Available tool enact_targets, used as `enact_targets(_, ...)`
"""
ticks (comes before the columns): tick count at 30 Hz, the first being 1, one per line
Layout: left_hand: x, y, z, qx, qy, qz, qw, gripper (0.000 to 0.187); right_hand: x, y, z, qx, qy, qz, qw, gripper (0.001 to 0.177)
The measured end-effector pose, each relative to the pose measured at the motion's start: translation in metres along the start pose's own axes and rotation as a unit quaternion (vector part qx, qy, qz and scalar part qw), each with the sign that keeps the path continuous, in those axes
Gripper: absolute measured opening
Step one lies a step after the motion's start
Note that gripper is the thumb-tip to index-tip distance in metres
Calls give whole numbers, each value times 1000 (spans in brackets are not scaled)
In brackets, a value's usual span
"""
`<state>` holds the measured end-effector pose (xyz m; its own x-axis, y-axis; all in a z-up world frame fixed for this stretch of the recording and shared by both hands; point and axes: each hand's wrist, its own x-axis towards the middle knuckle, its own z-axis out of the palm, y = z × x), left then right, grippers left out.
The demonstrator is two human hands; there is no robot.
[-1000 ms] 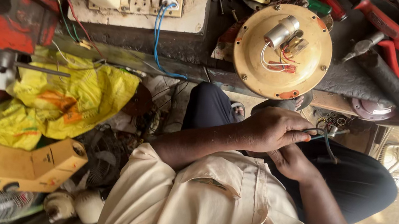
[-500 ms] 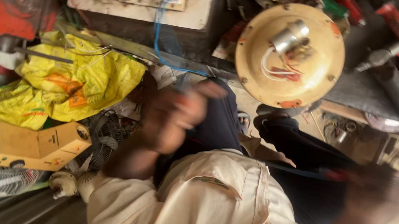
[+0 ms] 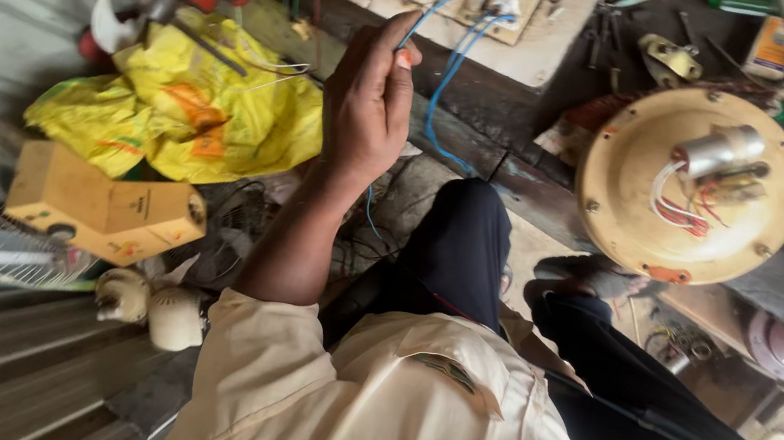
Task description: The person is repairing an electrical component, likely a ceiling fan motor base. They strip wires, connect them to terminals, and use a screwdriver to tighten the connections.
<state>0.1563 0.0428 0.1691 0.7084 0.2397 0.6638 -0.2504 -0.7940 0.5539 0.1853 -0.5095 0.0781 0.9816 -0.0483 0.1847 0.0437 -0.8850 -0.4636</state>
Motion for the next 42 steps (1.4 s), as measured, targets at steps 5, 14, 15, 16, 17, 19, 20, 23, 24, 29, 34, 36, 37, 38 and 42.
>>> enact_targets(5,-9,10,30,-363,-11,-173,915,12,-35,45,-50,152,101,60,981,23)
enact_targets(14,-26,59,39,-342,-125,-97,926,21,-67,23,-44,491,138,38,859,17)
enact_targets(15,-29,65,36,-373,-147,-116,909,21,-67,13,-42,510,131,24,850,17)
enact_targets(16,-34,74,31,-404,-170,-135,889,21,-67,1,-39,521,123,7,844,16)
enact_targets(17,-37,82,28,-434,-191,-155,867,21,-65,-11,-38,527,115,-11,842,16)
enact_targets(19,-40,96,27,-452,-237,-100,854,16,-61,-40,-35,512,95,-55,852,15)
enact_targets(20,-41,102,28,-460,-260,-73,846,13,-57,-56,-32,496,89,-78,860,14)
enact_targets(23,-40,116,31,-382,-281,-3,880,13,-55,-99,-34,357,88,-92,925,9)
enact_targets(24,-41,120,30,-370,-284,-13,884,13,-56,-109,-38,321,99,-79,938,13)
enact_targets(29,-39,129,38,-305,-264,-15,915,13,-54,-120,-43,265,123,-84,953,11)
enact_targets(34,-46,132,53,-344,-276,-25,897,13,-56,-100,-26,209,173,-109,956,6)
enact_targets(36,-51,135,60,-361,-281,-39,889,14,-60,-99,-22,208,180,-96,957,13)
enact_targets(37,-54,137,64,-365,-283,-53,885,15,-62,-100,-20,205,177,-104,957,18)
enact_targets(38,-56,139,67,-369,-285,-67,882,16,-63,-103,-18,201,174,-111,958,22)
enact_targets(42,-59,143,76,-354,-282,-82,888,15,-53,-124,-21,199,144,-146,958,15)
